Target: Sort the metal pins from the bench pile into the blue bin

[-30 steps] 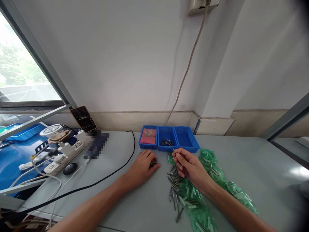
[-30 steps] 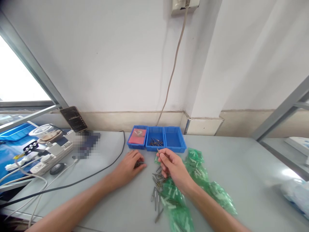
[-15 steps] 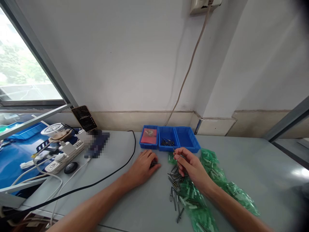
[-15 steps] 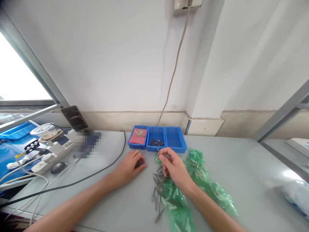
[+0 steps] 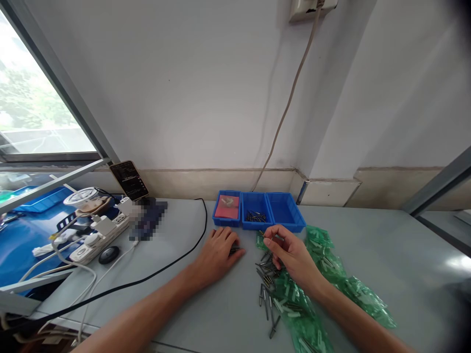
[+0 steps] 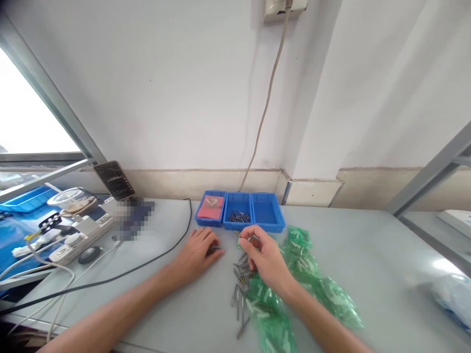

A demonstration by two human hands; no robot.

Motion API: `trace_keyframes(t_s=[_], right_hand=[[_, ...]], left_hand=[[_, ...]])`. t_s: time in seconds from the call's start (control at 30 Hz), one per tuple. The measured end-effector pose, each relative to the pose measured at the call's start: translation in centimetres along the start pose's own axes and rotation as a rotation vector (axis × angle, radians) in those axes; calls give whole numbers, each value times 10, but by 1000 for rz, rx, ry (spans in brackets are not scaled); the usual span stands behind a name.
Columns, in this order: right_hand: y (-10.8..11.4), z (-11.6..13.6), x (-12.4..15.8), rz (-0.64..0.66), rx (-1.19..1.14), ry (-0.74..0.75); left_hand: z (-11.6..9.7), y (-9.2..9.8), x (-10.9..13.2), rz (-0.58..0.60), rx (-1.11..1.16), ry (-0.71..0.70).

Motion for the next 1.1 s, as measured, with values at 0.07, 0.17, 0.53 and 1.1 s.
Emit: trace_keyframes(t_s=[0.07,0.17,0.53,1.1], right_hand=[[1,0,0,-1,-4,1],[0,-1,0,-2,-30,-7],[-7,15,3,-60,-348,-163],[-3,8,4,-88,85,22]], left_hand=[[1,0,0,3,12,17],[1,-1,0,10,52,35],[4,-3,-1,10,111,27],[3,-1,-2,29,134,4]])
Point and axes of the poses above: each hand's wrist, its own x-axis away from the middle knuckle, its own y-axis out of the back of the hand, z = x × y, the point moved 2 cm from there along -x, towards the middle knuckle, and after that the axes turned 11 degrees about -x, right-handed, at the moved point
